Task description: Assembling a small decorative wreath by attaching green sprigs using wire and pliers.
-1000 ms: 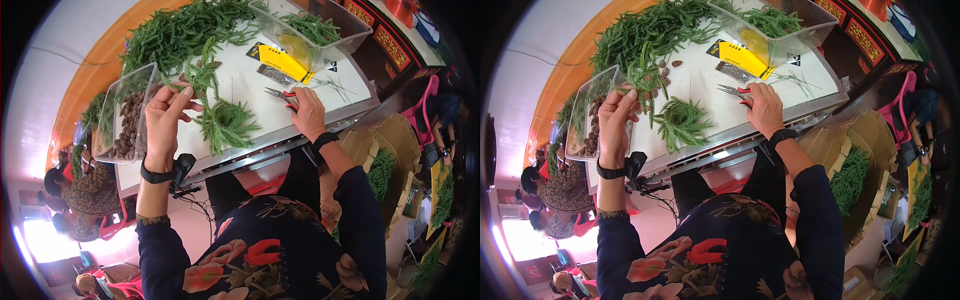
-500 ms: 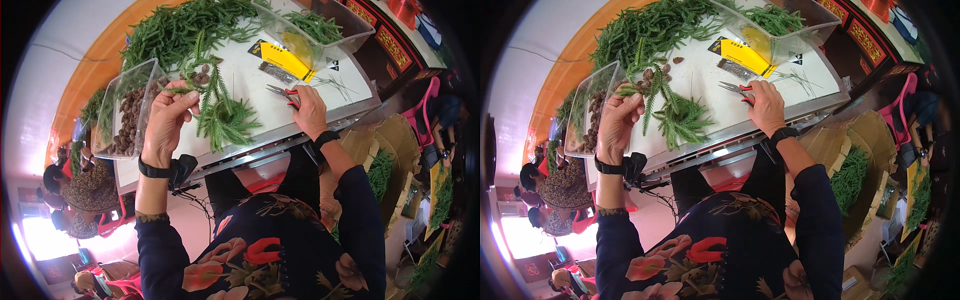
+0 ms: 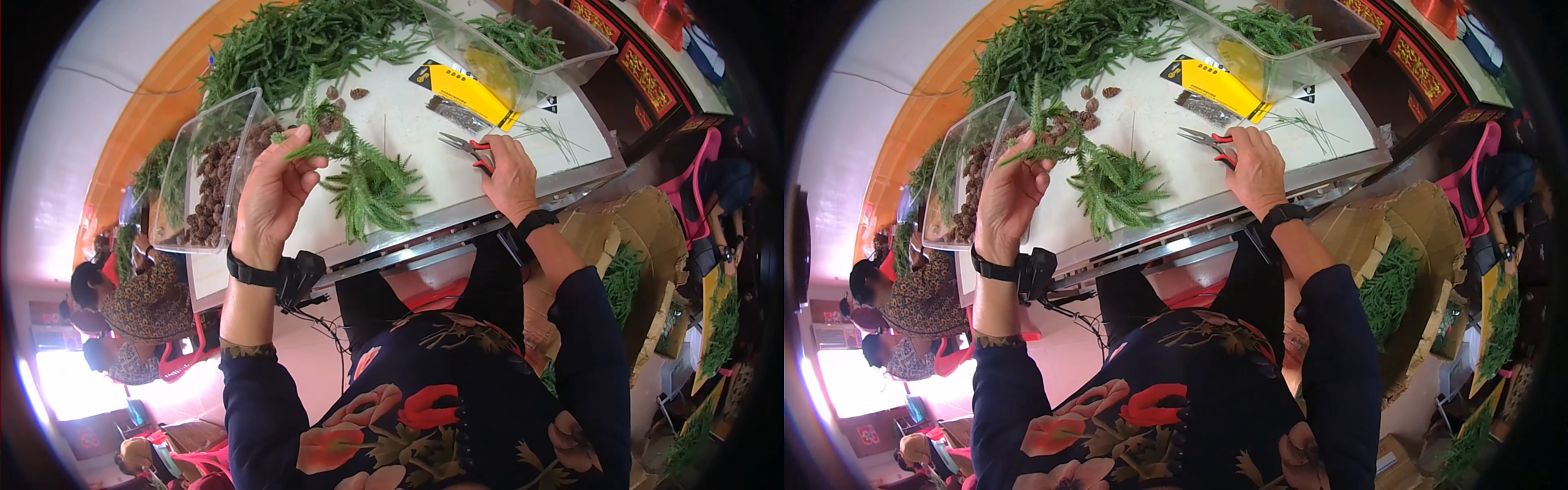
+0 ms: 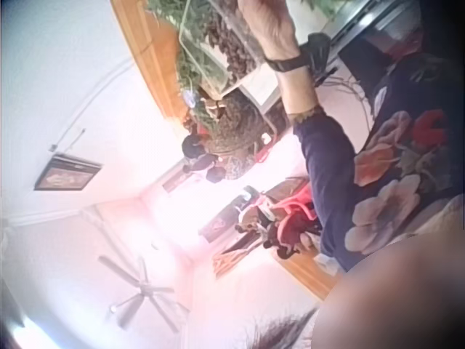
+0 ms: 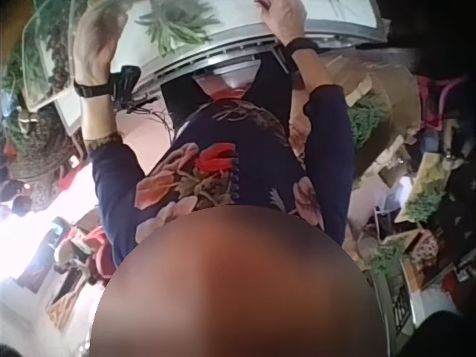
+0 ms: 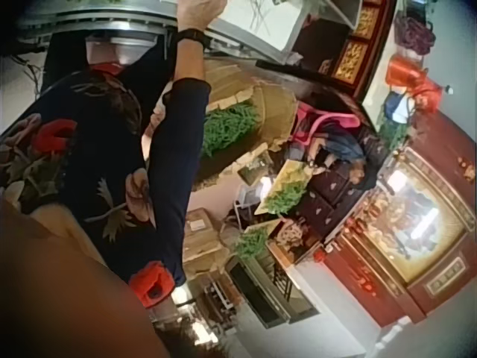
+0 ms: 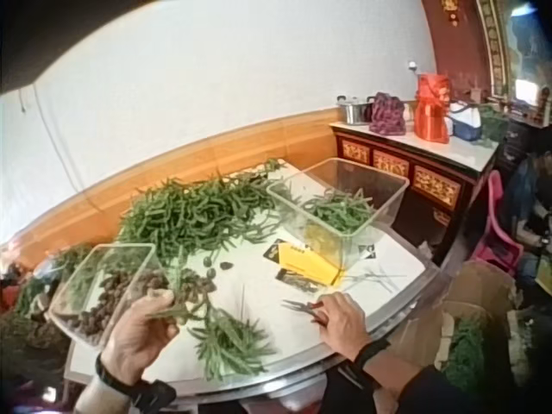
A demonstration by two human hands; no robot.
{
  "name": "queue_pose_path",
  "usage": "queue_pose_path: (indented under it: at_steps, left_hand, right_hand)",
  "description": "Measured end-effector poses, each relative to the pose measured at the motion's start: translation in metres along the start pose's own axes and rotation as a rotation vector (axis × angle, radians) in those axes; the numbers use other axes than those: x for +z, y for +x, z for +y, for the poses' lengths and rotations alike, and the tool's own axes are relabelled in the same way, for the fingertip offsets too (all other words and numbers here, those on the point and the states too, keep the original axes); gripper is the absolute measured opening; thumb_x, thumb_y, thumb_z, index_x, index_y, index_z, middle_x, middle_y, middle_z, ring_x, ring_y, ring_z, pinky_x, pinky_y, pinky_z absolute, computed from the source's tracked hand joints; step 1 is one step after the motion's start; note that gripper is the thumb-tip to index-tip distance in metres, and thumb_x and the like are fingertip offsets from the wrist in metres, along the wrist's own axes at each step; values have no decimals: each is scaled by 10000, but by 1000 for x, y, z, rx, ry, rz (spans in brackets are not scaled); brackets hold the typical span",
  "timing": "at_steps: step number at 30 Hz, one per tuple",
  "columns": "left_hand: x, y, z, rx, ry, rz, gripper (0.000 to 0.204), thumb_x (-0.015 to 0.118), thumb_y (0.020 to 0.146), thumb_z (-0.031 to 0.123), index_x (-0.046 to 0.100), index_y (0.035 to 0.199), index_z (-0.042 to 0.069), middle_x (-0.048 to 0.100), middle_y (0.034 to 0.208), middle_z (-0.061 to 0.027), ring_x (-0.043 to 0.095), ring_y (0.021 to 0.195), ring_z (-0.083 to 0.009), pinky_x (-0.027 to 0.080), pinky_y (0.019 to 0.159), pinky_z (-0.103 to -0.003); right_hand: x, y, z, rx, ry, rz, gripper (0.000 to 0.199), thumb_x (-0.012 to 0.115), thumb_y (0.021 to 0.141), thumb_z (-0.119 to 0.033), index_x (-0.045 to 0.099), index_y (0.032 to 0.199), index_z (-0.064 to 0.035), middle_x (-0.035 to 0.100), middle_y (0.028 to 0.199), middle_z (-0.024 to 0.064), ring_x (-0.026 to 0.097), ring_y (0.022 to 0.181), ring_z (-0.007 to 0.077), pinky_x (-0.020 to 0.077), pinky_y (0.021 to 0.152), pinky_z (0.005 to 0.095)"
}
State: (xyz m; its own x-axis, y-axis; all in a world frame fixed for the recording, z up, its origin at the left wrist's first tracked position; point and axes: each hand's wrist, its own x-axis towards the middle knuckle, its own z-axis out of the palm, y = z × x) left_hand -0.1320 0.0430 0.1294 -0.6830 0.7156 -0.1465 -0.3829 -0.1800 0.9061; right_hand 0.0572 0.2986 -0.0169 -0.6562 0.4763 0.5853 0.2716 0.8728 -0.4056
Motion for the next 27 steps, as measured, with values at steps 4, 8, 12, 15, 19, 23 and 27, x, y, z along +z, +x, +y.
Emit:
queue_pose_path:
  at_steps: [4, 8, 12, 15, 19, 23, 27]
  left_hand:
    - [11, -8, 0, 40, -18, 65, 189, 620, 929, 135, 614, 1042, -16, 665, 905, -67, 698, 767, -161, 570, 604, -180]
    - [7, -10, 1, 16, -68, 35, 181, 613, 932, 122, 612, 1038, -24, 666, 911, -73, 702, 803, -175, 589, 646, -197]
    - [9, -13, 1, -2, -105, 58, 189, 609, 935, 122, 609, 1045, -31, 666, 917, -85, 701, 795, -179, 594, 657, -201]
    - [12, -14, 0, -53, -145, 2, 197, 603, 940, 129, 607, 1046, -37, 666, 918, -93, 700, 805, -182, 597, 672, -200]
    - [25, -21, -2, -90, -129, -59, 221, 581, 958, 166, 607, 1047, -34, 671, 944, -105, 697, 827, -183, 593, 703, -209]
    - [32, -33, 1, -76, 86, -132, 275, 567, 971, 236, 609, 1063, -19, 675, 983, -112, 682, 807, -157, 559, 669, -207]
    - [18, -35, 3, -5, 252, -154, 341, 557, 973, 295, 591, 1136, -2, 664, 1021, -99, 635, 767, -106, 461, 595, -181]
  right_hand:
    - [0, 5, -8, 73, 176, 18, 327, 719, 720, -8, 584, 1013, -64, 570, 827, 61, 549, 710, 214, 464, 655, 322]
    - [-24, 25, -67, 264, 784, 80, 265, 735, 787, -48, 592, 1011, -44, 585, 807, -16, 471, 624, 67, 419, 589, 220]
    - [-53, 37, -130, 306, 1126, -37, 268, 742, 796, -52, 588, 1014, -38, 611, 879, -31, 483, 680, 24, 418, 610, 189]
    - [-52, 36, -153, 269, 1049, -150, 262, 729, 801, -31, 582, 1017, -50, 615, 905, -22, 502, 706, 16, 428, 636, 181]
    - [-32, 34, -159, 147, 1004, -1, 260, 726, 806, -27, 573, 1014, -59, 594, 881, -26, 521, 730, 20, 434, 640, 188]
    - [-33, 31, -151, 210, 1069, -6, 257, 720, 809, -22, 568, 1014, -55, 603, 890, -11, 523, 723, 31, 439, 635, 197]
    - [-32, 32, -137, 258, 1093, -5, 240, 673, 832, -3, 557, 1038, -41, 620, 905, 24, 532, 708, 58, 436, 602, 211]
